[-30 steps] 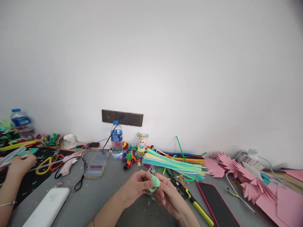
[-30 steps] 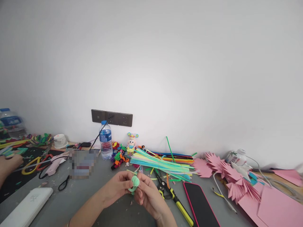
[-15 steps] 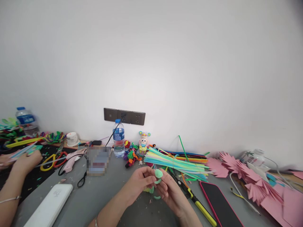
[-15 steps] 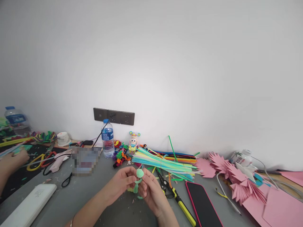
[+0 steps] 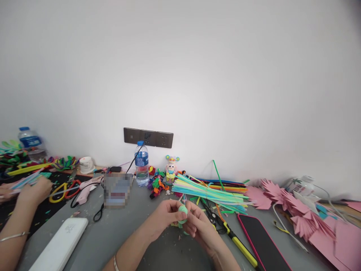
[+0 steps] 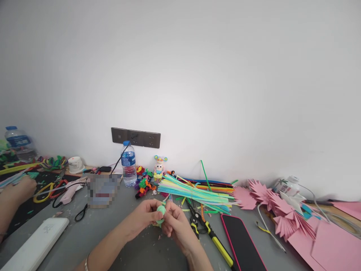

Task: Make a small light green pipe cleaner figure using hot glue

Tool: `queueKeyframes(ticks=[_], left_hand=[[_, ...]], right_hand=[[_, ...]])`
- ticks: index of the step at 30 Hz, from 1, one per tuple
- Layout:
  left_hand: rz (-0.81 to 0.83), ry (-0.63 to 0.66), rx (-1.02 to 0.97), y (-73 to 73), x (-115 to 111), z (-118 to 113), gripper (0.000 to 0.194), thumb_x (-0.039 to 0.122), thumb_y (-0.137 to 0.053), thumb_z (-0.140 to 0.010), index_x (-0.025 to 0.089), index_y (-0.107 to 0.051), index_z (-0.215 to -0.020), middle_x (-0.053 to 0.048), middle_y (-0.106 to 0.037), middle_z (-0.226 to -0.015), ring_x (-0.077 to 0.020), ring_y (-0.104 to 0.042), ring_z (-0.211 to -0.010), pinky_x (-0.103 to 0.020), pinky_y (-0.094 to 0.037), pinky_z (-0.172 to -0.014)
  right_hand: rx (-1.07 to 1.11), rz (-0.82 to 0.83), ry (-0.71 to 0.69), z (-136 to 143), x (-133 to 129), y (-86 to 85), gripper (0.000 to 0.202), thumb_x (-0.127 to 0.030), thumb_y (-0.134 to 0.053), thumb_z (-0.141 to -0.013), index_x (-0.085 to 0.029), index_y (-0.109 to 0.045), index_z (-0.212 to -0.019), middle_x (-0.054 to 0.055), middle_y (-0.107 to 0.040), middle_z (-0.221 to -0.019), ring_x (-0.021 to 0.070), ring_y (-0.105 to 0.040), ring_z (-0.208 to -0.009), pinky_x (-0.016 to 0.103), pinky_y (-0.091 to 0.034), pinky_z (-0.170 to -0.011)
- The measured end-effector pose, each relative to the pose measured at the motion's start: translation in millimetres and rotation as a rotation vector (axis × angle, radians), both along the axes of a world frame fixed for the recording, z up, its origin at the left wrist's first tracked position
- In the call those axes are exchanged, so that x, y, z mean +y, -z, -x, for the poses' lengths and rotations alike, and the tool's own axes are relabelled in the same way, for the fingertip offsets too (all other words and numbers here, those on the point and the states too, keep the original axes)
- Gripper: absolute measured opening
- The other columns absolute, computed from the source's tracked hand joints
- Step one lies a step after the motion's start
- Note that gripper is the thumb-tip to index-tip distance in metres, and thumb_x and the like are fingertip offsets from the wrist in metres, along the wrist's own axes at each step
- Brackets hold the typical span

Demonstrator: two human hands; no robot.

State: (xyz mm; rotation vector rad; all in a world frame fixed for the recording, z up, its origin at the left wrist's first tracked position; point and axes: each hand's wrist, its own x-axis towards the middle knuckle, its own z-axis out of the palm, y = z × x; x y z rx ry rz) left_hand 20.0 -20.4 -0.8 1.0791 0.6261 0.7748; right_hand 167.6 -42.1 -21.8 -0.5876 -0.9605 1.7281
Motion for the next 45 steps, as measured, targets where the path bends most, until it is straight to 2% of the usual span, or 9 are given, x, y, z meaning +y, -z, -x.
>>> queueKeyframes(ticks=[7,11,15,18,30,35,39,43,45], left_hand=[[0.108,0.006,-0.173,3.0,0.6,-2.5,0.035,0.039,-0.078,-0.068,0.012,-0.057,-0.068,0.001,-0.051,-0.061,-0.0098,-0.052,-0.055,-0.024,-0.041,-0.058],[0.101,0.031,-0.228,2.7,0.4,-5.4,0.037,0.045,-0.074,-0.071,0.012,-0.056,-0.068,-0.002,-0.058,-0.059,-0.0151,-0.057,-0.054,-0.029,-0.045,-0.058],[0.115,-0.008,-0.217,-1.1,0.3,-4.4,0.037,0.042,-0.075,-0.07,0.012,-0.054,-0.067,-0.003,-0.059,-0.063,-0.0128,-0.057,-0.058,-0.026,-0.042,-0.061],[0.14,-0.033,-0.191,-2.6,0.5,-3.1,0.037,0.041,-0.077,-0.069,0.013,-0.053,-0.068,-0.002,-0.059,-0.065,-0.0111,-0.056,-0.061,-0.023,-0.038,-0.06],[0.108,0.023,-0.232,-0.2,-1.4,-4.0,0.035,0.038,-0.074,-0.074,0.014,-0.05,-0.065,0.001,-0.054,-0.058,-0.0102,-0.052,-0.055,-0.026,-0.041,-0.06],[0.105,0.033,-0.267,0.1,-2.0,-4.7,0.036,0.036,-0.075,-0.073,0.015,-0.048,-0.062,0.003,-0.05,-0.056,-0.0086,-0.048,-0.052,-0.024,-0.041,-0.057],[0.076,0.054,-0.207,0.9,-1.6,-4.0,0.034,0.039,-0.074,-0.073,0.014,-0.052,-0.065,0.001,-0.054,-0.056,-0.0107,-0.052,-0.05,-0.026,-0.041,-0.057],[0.077,0.068,-0.132,2.0,-1.6,-3.3,0.033,0.042,-0.073,-0.073,0.013,-0.057,-0.073,-0.005,-0.064,-0.064,-0.0147,-0.06,-0.057,-0.027,-0.041,-0.062],[0.085,0.066,-0.121,1.7,-1.7,-3.4,0.034,0.043,-0.074,-0.072,0.013,-0.058,-0.074,-0.005,-0.065,-0.065,-0.0144,-0.06,-0.058,-0.027,-0.04,-0.062]], right_hand=[[0.023,-0.028,-0.013,0.9,-4.3,-4.1,0.029,-0.036,-0.071,-0.08,-0.018,-0.05,-0.071,-0.01,-0.041,-0.041,0.0042,-0.03,-0.036,0.019,-0.024,-0.044],[0.021,0.004,0.021,0.6,-3.2,-1.7,0.029,-0.038,-0.071,-0.079,-0.017,-0.053,-0.07,-0.005,-0.05,-0.051,0.0058,-0.038,-0.043,0.019,-0.028,-0.047],[-0.01,0.002,0.108,-0.6,1.8,3.9,0.027,-0.037,-0.075,-0.075,-0.014,-0.062,-0.07,-0.001,-0.056,-0.061,0.0084,-0.047,-0.054,0.02,-0.036,-0.055],[-0.014,0.017,0.16,-1.5,4.1,6.2,0.027,-0.036,-0.078,-0.072,-0.013,-0.064,-0.069,-0.002,-0.055,-0.06,0.0087,-0.048,-0.056,0.019,-0.038,-0.057],[-0.001,0.063,0.066,-1.9,1.1,1.9,0.025,-0.032,-0.076,-0.076,-0.016,-0.058,-0.082,0.001,-0.068,-0.063,0.009,-0.059,-0.052,0.019,-0.045,-0.055],[0.002,0.059,0.053,-0.8,-0.8,-1.0,0.029,-0.041,-0.071,-0.079,-0.015,-0.057,-0.081,0.005,-0.07,-0.066,0.0113,-0.064,-0.055,0.019,-0.048,-0.054],[-0.018,0.056,0.042,-0.6,-0.6,0.7,0.03,-0.041,-0.072,-0.078,-0.016,-0.055,-0.081,0.002,-0.068,-0.06,0.0102,-0.06,-0.046,0.018,-0.044,-0.048],[-0.039,0.043,0.061,-1.3,1.1,2.6,0.03,-0.039,-0.073,-0.077,-0.015,-0.055,-0.073,-0.007,-0.053,-0.042,0.0024,-0.039,-0.03,0.014,-0.029,-0.037],[-0.041,0.056,0.059,-1.9,1.1,1.7,0.031,-0.039,-0.074,-0.076,-0.015,-0.056,-0.072,-0.008,-0.05,-0.041,0.0014,-0.035,-0.03,0.014,-0.026,-0.037]])
